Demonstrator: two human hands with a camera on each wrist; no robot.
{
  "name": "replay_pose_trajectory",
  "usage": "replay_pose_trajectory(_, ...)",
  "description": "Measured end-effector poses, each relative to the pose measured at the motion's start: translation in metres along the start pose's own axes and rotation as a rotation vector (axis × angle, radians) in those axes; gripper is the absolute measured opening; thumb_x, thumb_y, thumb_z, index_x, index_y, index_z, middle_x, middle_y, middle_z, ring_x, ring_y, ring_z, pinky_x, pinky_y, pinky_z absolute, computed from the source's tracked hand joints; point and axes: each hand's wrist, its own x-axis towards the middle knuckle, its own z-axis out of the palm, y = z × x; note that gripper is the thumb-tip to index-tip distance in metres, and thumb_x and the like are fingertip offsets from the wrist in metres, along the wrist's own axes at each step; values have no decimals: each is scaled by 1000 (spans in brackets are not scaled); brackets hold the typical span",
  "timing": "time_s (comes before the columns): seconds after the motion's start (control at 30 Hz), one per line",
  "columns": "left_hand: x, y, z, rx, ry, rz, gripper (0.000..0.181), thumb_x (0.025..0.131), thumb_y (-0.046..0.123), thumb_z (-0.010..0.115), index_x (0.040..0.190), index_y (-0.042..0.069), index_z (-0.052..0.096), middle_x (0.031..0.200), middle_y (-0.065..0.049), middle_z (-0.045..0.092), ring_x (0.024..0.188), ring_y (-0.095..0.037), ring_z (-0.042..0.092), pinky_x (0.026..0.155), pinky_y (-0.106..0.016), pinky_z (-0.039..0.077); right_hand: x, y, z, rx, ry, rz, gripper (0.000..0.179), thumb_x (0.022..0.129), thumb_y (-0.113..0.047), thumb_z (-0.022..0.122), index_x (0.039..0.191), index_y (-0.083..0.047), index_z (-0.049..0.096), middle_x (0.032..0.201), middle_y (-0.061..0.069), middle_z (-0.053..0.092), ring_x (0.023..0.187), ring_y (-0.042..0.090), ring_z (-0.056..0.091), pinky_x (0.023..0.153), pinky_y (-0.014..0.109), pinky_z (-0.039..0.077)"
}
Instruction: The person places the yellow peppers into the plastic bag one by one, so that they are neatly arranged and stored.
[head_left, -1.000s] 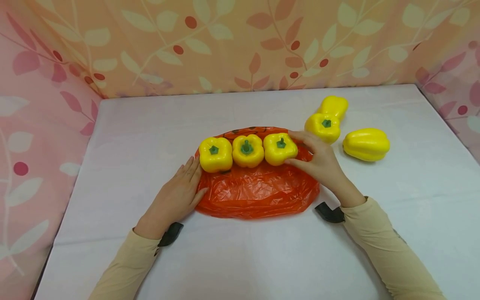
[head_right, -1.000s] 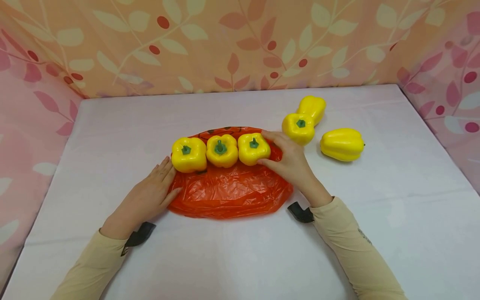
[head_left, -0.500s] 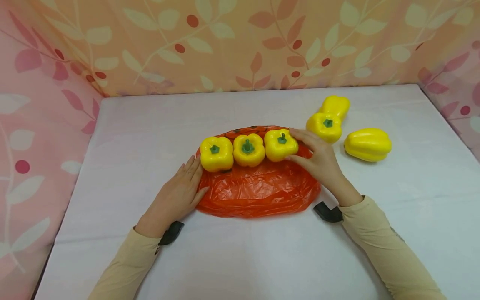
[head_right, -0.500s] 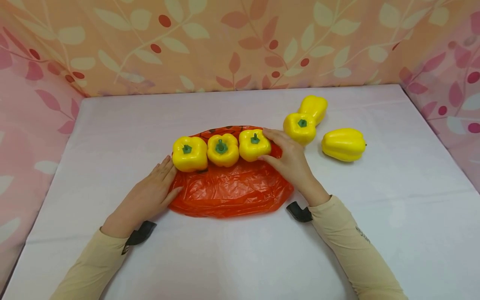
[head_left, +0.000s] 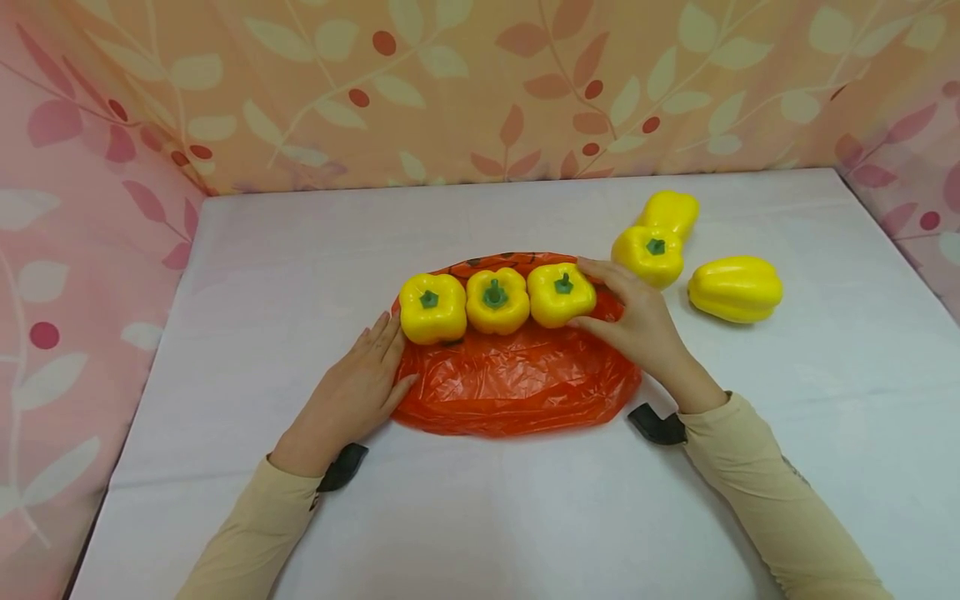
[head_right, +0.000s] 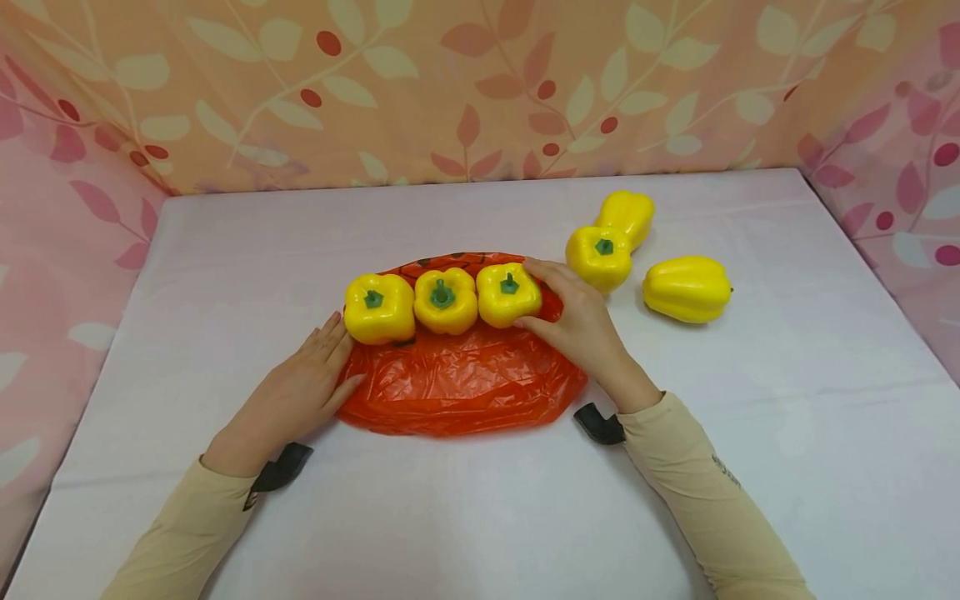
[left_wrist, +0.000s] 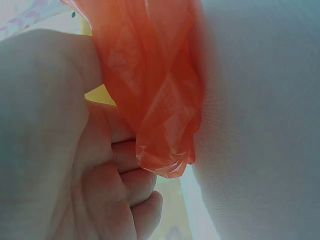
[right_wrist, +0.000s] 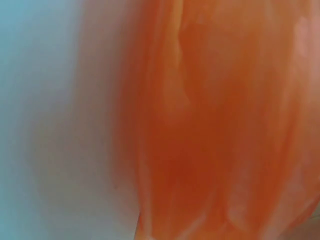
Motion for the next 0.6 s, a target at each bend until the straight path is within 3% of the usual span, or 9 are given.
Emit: replay_pose_trajectory(0.6, 0, 1, 0, 8, -9, -7, 69, 95, 31, 54, 142, -12, 28, 150, -26, 23, 140, -38, 19, 111, -49, 21, -1, -3, -2, 10, -8, -16, 66, 71, -5, 82, 130, 1, 54, 131, 14, 55, 122, 29, 49, 101, 45, 41)
